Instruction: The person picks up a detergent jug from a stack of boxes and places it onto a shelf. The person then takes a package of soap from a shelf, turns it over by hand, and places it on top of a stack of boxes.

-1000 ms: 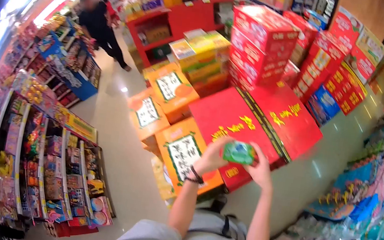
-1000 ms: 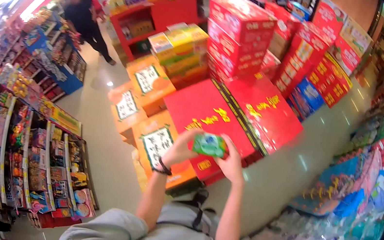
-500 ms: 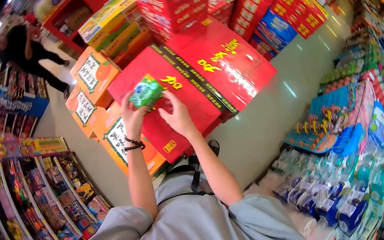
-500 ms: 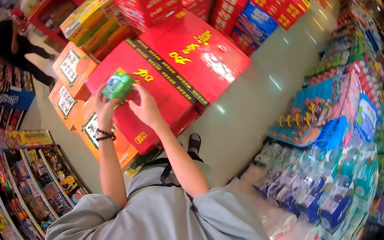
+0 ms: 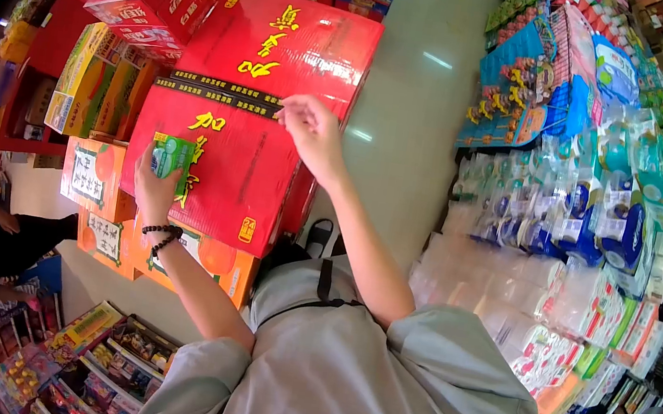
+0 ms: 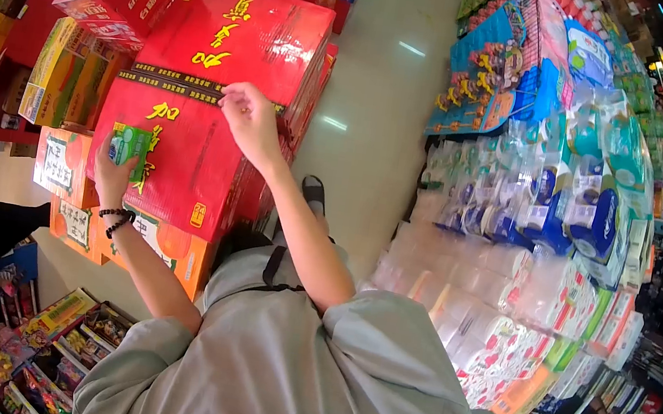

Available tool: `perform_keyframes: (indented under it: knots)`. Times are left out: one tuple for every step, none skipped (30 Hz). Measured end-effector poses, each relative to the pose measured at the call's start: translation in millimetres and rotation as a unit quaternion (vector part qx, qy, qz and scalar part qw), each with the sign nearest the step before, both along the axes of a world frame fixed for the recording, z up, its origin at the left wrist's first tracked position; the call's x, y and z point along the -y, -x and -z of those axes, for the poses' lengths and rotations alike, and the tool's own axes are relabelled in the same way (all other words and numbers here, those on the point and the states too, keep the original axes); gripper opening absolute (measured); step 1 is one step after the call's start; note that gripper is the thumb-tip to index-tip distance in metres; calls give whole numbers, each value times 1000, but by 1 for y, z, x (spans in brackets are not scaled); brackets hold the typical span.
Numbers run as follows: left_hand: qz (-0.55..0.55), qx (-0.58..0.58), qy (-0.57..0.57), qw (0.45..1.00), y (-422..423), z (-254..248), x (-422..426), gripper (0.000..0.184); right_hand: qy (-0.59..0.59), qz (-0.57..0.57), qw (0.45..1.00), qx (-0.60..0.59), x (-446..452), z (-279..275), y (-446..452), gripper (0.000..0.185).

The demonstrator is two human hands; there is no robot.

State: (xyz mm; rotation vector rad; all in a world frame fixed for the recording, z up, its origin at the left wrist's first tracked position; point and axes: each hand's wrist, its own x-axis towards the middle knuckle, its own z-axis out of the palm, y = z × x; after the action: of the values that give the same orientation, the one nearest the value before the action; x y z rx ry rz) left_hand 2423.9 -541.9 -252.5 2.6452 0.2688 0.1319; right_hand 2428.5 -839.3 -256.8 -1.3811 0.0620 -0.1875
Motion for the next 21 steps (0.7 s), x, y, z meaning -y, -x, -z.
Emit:
perform_keyframes:
  knots:
    - [3,-5,-10,1000,3,-2,-3,74,-35,-1,999,-7,2,-3,4,13]
    - [10,-9,-19,1000,2,-4,-4,74,-37,-1,999,-6,3,-5,7,13]
    - [18,-23,-4,1000,4,-8,-6,77,-38,0,999,-5,4,-6,11,13]
    - [19,-36,-14,999,4,-9,-9,78,-38,1,999,-3,6,-8,15,13]
    - [19,-48,-23,998,4,-8,-12,79,-35,-4,999,-12,7,-14,21,14]
    - [17,-59,-33,998,4,-8,-15,80,-33,-3,999,-15,8,-14,25,15]
    - [29,-65,-70,995,2,-8,-16,82,-32,-4,999,-18,8,-14,28,16]
    - [39,-48,-66,996,-1,-7,-18,82,-32,-5,999,-20,8,-14,30,17]
    - [48,-33,-63,996,-5,-2,-19,82,-28,-1,999,-19,8,-15,33,17]
    - [57,-18,-60,996,-7,2,-21,82,-25,2,999,-20,8,-15,36,17]
    - [56,-24,-62,996,-9,6,-21,81,-23,4,1000,-20,7,-16,39,17]
    - [56,-29,-64,996,-13,10,-21,81,-24,8,1000,-19,7,-15,42,17]
    - [55,-33,-65,996,-16,11,-20,81,-25,12,999,-17,7,-13,44,16]
    - [64,-40,-55,996,-17,11,-21,81,-27,16,999,-15,8,-13,45,15]
    - [71,-46,-47,995,-18,10,-22,81,-27,21,999,-13,9,-12,46,16]
    - [76,-53,-40,995,-18,8,-27,80,-28,22,999,-11,10,-12,45,16]
    - [83,-44,-21,995,-18,10,-30,79,-31,22,999,-10,10,-10,44,16]
    - [78,-57,-29,995,-18,8,-34,79,-40,27,999,-2,11,-8,42,16]
    - [74,-70,-36,994,-14,1,-28,78,-37,25,999,-7,12,-10,42,16]
    - [71,-83,-42,993,-12,-6,-23,78,-32,24,999,-13,13,-13,42,17]
    - [71,-87,-45,993,-10,-10,-22,77,-30,19,999,-10,13,-15,40,16]
